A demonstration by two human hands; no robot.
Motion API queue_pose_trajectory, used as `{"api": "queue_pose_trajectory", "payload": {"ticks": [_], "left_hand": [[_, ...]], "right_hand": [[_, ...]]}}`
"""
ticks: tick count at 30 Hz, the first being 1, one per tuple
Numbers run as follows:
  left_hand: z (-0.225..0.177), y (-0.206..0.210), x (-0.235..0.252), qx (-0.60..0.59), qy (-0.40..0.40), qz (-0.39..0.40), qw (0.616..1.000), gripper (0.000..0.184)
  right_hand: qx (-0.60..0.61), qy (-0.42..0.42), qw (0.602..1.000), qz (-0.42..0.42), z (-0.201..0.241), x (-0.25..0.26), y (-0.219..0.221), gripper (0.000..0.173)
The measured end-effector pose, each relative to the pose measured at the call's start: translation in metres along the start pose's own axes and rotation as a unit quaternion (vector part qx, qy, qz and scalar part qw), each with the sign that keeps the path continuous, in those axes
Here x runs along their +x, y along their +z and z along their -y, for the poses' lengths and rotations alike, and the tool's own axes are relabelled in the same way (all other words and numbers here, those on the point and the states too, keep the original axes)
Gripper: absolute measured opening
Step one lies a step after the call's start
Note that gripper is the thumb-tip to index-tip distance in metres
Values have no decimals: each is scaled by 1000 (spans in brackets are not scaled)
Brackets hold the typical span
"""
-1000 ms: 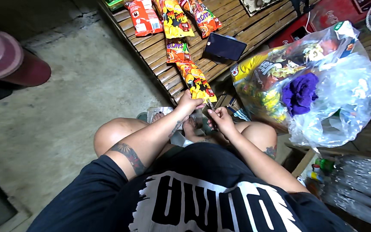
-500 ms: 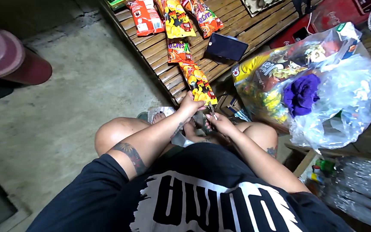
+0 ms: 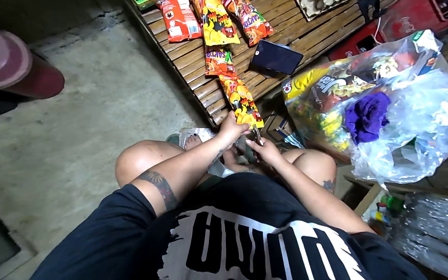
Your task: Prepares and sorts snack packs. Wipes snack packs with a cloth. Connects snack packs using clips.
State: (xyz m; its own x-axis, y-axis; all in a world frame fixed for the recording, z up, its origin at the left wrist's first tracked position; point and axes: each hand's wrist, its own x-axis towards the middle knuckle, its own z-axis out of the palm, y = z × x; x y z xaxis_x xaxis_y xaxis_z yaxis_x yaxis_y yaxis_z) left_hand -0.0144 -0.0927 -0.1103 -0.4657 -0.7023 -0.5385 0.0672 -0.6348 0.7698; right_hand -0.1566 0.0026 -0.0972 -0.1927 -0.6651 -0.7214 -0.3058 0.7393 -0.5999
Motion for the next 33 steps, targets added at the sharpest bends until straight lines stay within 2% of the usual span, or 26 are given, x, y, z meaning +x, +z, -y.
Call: {"api": "queue_pose_trajectory", "payload": {"ticks": [13,18,25,33], "left_hand": [[0,1,-2,6,-1,12,1000,60],[-1,1,-3,0,-7,13,1000,59],[1,1,-1,11,0,13,1000,58],[-4,-1,-1,10,-3,14,1000,58]], "right_hand": [[-50,-36,998,-32,-8,6,3,36],[-61,-42,997,-27,-9,8,2,24],[-89,-43,994,-51,-9,9,2,20],[46,-71,996,-9,-13,8,3,23]]}}
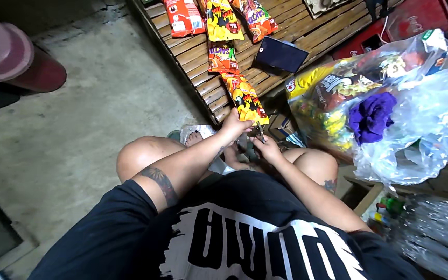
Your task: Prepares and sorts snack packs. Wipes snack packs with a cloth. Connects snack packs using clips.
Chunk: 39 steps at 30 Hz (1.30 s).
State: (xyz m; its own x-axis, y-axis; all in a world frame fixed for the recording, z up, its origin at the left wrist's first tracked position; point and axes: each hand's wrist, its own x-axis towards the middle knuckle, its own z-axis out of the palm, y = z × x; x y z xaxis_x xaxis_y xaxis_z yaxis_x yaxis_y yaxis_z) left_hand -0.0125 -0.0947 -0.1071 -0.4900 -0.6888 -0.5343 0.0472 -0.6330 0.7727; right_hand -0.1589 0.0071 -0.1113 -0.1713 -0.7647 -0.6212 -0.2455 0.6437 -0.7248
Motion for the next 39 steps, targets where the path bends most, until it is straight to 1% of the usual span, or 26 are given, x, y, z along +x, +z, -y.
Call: {"api": "queue_pose_trajectory", "payload": {"ticks": [2,4,6,8,11,13,15,18,21,23,27,31,33,35,39], "left_hand": [[-1,0,-1,-7,-9,-3,1000,58],[-1,-1,-1,-11,-23,-4,1000,62],[1,-2,-2,-9,-38,1,999,64],[4,-5,-3,2,-62,21,998,66],[8,-8,-9,33,-103,72,991,69],[12,-8,-12,66,-129,107,984,63],[17,-10,-10,93,-146,160,972,61],[21,-8,-13,120,-165,230,952,57],[21,-7,-15,83,-169,279,942,49],[23,-7,-14,56,-170,285,942,43],[23,-5,-16,4,-172,273,946,34],[25,-4,-18,-45,-175,270,946,26],[23,-2,-20,-67,-176,259,947,25],[20,0,-22,-79,-177,249,949,25],[18,2,-24,-63,-169,228,957,25]], "right_hand": [[40,2,999,18,4,-3,0,28],[51,4,998,27,12,-7,-2,32],[12,-4,1000,22,20,-9,-7,34],[-77,-31,997,9,21,-9,-13,36],[-146,-43,988,3,20,-5,-20,42],[-152,-27,988,3,24,-5,-21,44],[-144,-19,989,9,30,-6,-21,42],[-123,-29,992,21,33,-7,-19,37],[-110,-33,993,17,34,-9,-19,32],[-81,-28,996,17,33,-11,-19,29],[19,-6,998,54,36,-15,-21,26],[78,22,993,89,43,-17,-23,32],[100,26,990,100,43,-16,-23,31],[113,28,988,99,44,-16,-21,31],[127,32,989,67,43,-16,-15,31]]}}
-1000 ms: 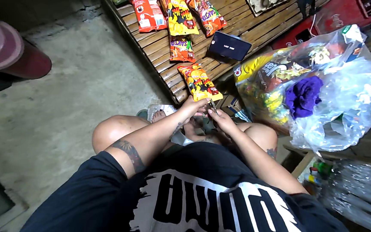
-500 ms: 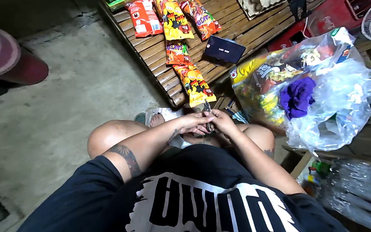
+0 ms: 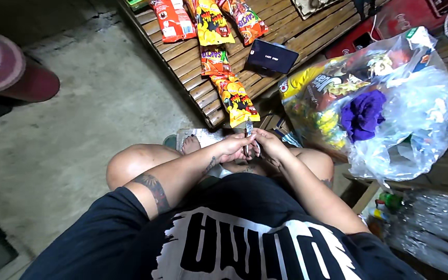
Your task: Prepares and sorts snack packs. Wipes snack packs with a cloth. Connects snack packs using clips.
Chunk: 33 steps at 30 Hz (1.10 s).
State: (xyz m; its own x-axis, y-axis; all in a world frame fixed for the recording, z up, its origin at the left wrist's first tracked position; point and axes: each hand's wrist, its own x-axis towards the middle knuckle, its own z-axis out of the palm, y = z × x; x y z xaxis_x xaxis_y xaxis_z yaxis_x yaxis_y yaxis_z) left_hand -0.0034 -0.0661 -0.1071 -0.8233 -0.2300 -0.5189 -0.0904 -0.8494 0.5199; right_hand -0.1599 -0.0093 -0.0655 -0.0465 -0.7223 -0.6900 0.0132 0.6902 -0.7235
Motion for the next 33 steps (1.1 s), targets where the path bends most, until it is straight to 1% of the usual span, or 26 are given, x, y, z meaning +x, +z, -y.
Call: {"api": "queue_pose_trajectory", "payload": {"ticks": [2,5,9,12,13,15,17,20,22,25,27,29,30,33], "left_hand": [[2,-2,2,14,4,2,1000,27],[3,-3,4,29,-3,-6,1000,37],[5,2,5,72,-30,-53,996,53],[4,2,3,97,-29,-91,991,59],[4,0,3,110,-21,-97,989,61],[2,-7,4,132,-15,-75,988,63],[-2,-13,5,137,-11,-65,988,63],[-3,-14,8,145,8,-84,986,62],[-7,-14,7,182,27,-104,977,60],[-9,-18,4,236,48,-112,964,66],[-6,-23,5,226,63,-121,965,71],[-4,-23,4,187,74,-125,972,73],[-4,-21,2,165,79,-130,975,74],[-9,-14,-1,61,82,-138,985,85]], "right_hand": [[16,-6,1000,-5,-1,0,3,29],[9,-18,1000,0,-5,3,6,30],[-82,-15,996,-34,-4,1,17,36],[-165,-12,985,-54,-4,4,20,40],[-188,-13,981,-53,-3,5,17,40],[-212,-22,976,-50,-3,7,12,39],[-208,-30,976,-56,-3,11,12,38],[-191,-38,979,-64,-4,12,11,39],[-178,-49,980,-67,-3,12,8,38],[-151,-62,984,-74,-6,12,6,36],[-159,-71,982,-76,-6,10,6,36],[-185,-85,976,-83,-6,8,5,36],[-205,-95,970,-85,-6,8,4,36],[-282,-118,948,-91,-6,4,1,37]]}}
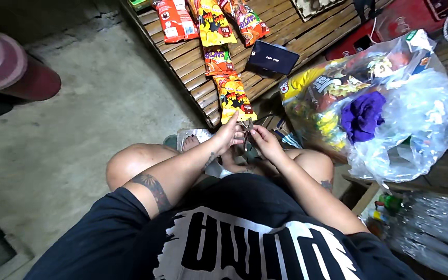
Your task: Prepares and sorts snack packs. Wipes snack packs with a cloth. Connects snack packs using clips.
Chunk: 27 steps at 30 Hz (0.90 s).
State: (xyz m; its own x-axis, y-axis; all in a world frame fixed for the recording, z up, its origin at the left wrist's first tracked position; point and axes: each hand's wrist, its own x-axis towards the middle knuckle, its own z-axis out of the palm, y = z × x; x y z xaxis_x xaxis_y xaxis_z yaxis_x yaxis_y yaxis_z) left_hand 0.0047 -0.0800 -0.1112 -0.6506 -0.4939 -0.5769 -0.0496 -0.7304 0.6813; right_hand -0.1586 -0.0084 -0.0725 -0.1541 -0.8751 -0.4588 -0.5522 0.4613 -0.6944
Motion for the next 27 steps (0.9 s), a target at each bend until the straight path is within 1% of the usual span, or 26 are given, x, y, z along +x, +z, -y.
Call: {"api": "queue_pose_trajectory", "payload": {"ticks": [2,4,9,12,14,18,22,25,27], "left_hand": [[-6,1,-2,-37,9,-8,999,82],[-9,2,1,-42,30,-20,998,75],[-8,-1,-1,-53,40,-22,998,72],[-10,1,-1,-90,31,-56,994,68],[-11,1,0,-98,33,-67,992,66],[-13,1,2,-106,51,-80,990,61],[-10,-1,10,-60,63,-98,991,61],[-10,1,9,-72,47,-124,988,58],[-9,2,9,-80,41,-143,986,53]], "right_hand": [[-48,-1,999,8,1,-2,-3,37],[-76,9,997,15,2,-4,-7,37],[-79,17,996,38,-7,-7,-14,39],[-83,11,995,45,-21,-10,-19,43],[-83,22,995,53,-28,-14,-24,46],[-49,46,996,50,-50,-24,-28,44],[-11,65,997,37,-82,-35,-18,43],[-24,90,994,55,-107,-33,-9,44],[-25,101,993,56,-112,-22,-10,44]]}}
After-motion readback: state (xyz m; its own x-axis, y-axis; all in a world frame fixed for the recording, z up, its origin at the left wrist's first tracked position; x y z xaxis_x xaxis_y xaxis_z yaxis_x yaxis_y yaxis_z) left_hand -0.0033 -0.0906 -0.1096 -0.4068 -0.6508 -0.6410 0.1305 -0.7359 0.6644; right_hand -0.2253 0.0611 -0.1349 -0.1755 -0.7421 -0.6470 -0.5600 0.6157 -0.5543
